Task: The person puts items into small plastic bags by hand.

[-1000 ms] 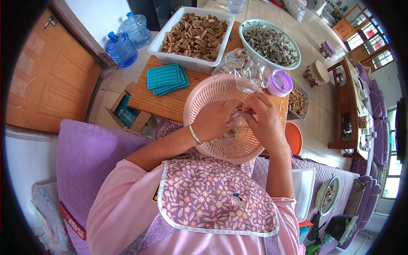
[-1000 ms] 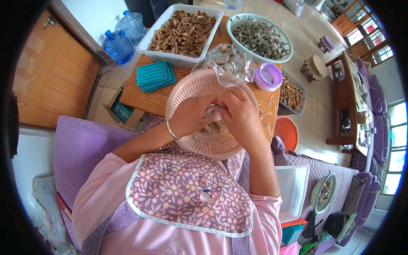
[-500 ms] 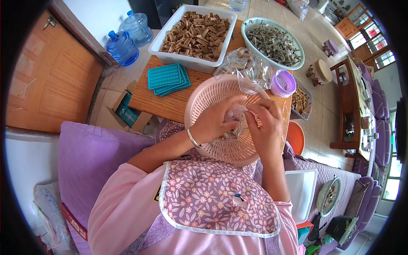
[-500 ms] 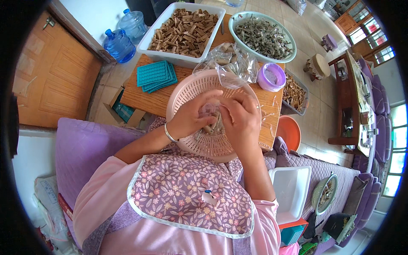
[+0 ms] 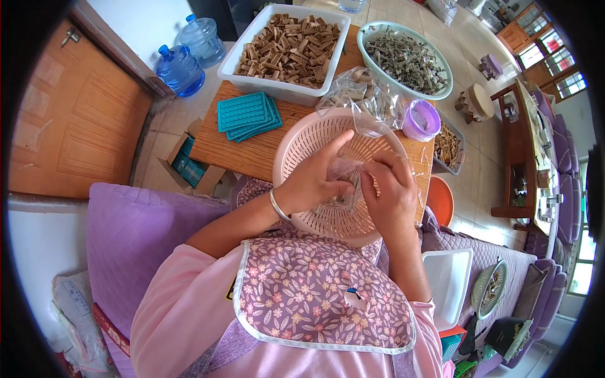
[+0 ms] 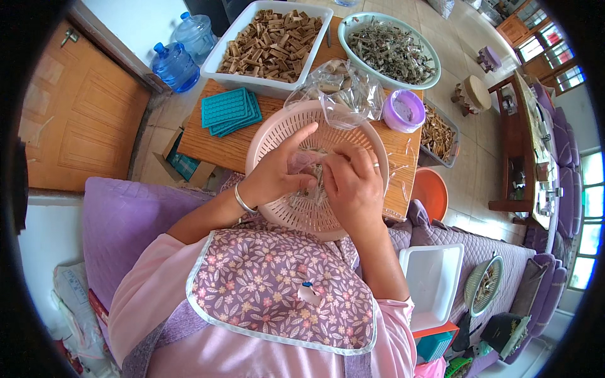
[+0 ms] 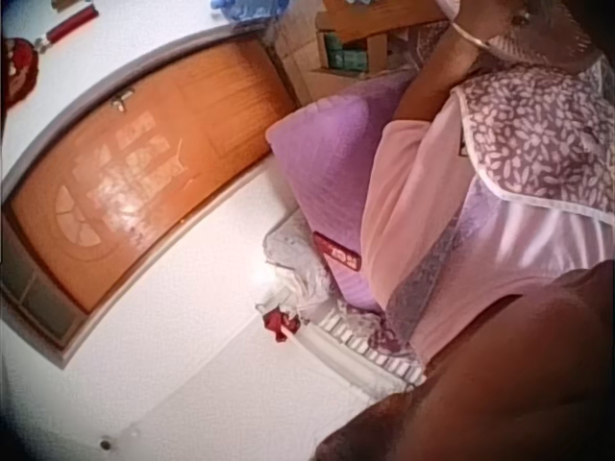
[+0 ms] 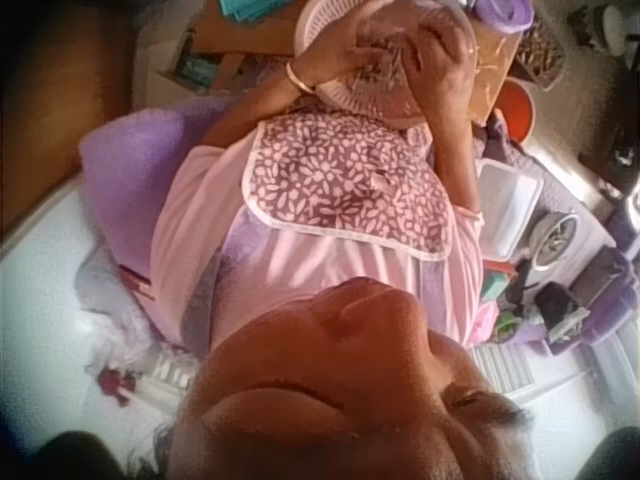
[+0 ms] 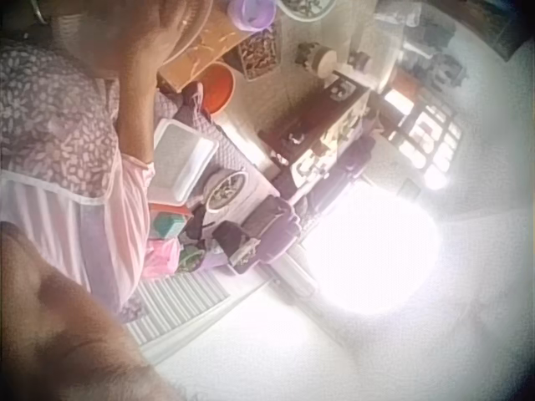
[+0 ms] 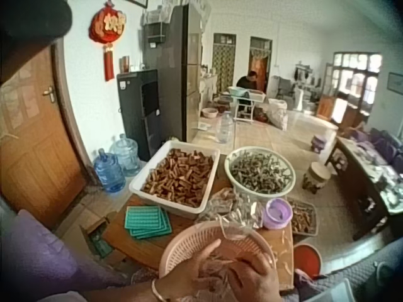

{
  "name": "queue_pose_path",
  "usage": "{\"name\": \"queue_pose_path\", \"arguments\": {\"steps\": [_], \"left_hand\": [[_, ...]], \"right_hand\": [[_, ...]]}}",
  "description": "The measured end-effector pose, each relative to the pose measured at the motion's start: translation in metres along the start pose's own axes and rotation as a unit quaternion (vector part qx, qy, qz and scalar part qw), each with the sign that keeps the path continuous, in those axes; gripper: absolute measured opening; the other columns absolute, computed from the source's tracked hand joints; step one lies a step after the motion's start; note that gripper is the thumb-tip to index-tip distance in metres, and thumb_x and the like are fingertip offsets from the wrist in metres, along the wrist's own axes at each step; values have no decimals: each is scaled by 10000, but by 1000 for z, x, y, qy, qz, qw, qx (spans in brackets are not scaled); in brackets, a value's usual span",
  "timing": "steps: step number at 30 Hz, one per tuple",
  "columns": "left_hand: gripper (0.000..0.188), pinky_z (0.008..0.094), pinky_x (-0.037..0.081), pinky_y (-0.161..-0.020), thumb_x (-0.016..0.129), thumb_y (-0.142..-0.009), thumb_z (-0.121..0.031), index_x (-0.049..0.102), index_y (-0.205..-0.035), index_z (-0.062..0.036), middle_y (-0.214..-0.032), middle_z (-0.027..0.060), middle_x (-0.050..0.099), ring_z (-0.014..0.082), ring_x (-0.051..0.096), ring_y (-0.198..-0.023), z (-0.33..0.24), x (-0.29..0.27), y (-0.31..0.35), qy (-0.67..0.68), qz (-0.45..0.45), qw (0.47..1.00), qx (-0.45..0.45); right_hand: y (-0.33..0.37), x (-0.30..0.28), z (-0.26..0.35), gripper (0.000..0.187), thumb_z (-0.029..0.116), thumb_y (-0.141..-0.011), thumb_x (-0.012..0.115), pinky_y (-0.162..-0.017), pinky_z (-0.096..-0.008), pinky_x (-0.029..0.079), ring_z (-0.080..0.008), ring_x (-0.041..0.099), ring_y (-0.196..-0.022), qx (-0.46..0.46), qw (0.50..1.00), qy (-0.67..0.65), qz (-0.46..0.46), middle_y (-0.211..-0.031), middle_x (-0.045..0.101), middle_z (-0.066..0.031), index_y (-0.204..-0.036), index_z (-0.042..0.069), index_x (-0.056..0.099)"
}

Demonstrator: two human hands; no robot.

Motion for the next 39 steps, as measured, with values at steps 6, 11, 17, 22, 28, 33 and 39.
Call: {"name": "queue_pose_path", "arguments": {"steps": [6, 11, 17, 22, 28, 33, 39], "left_hand": [[994, 367, 495, -838, 813, -740, -270, 230, -1526, -97, -1094, 195, 644, 320, 643, -970, -30, -1, 0, -9, 62, 995, -72], [938, 304, 523, -871, 772, -794, -59, 198, -1534, -102, -1136, 122, 682, 163, 643, -1045, -34, 4, 7, -53, 140, 983, -109], [666, 270, 530, -859, 730, -828, -6, 387, -1397, -55, -1173, 137, 643, 185, 610, -1108, -11, 6, 9, 264, 54, 948, -171], [481, 274, 534, -888, 738, -830, -17, 488, -1241, -36, -1131, 86, 612, 168, 590, -1121, -4, 10, 7, 274, 33, 940, -202], [344, 235, 545, -764, 746, -837, -56, 575, -1134, -33, -1050, 49, 647, 100, 623, -942, -4, 13, 10, 256, -2, 952, -166], [213, 223, 531, -727, 732, -861, -96, 625, -1035, -37, -956, 17, 659, 79, 622, -891, -13, 2, 9, 150, -17, 967, -204], [188, 219, 512, -666, 733, -864, -131, 643, -1006, -45, -889, 5, 673, 58, 613, -751, -28, -2, 7, 146, -39, 972, -179]], "right_hand": [[6, 4, -5, 154, 17, -742, 706, -785, -402, 506, -302, 607, -886, -6, 1000, 4, 29, -960, 621, -95, -889, 29, 662], [8, 1, -14, 108, -16, -756, 662, -701, -376, 516, -281, 613, -809, 21, 999, 4, 32, -942, 613, -102, -840, 32, 614], [23, -13, -33, 183, -162, -794, 493, -542, -216, 467, -128, 600, -788, 346, 815, -444, -138, -999, 609, -106, -824, 7, 556], [59, 15, -44, 76, -62, -873, 543, -754, -243, 451, -114, 526, -814, 264, 815, -511, -65, -951, 528, -46, -900, 8, 556], [56, 26, -32, 107, -1, -869, 664, -701, -210, 416, -71, 498, -785, 318, 819, -477, -1, -930, 554, -12, -921, 22, 574], [52, 25, -34, 145, 7, -896, 656, -617, -198, 445, -73, 528, -696, 319, 789, -524, -42, -933, 614, -49, -992, 24, 549], [42, 23, -23, 224, 35, -873, 707, -768, -208, 446, -74, 535, -826, 297, 804, -515, -8, -965, 594, -25, -1033, 21, 551]]}}
Point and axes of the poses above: each hand's wrist, its own y-axis away from the middle knuckle, its own x-axis out of the palm, z = x × y, the point moved 2 cm from there along -y, towards the middle knuckle
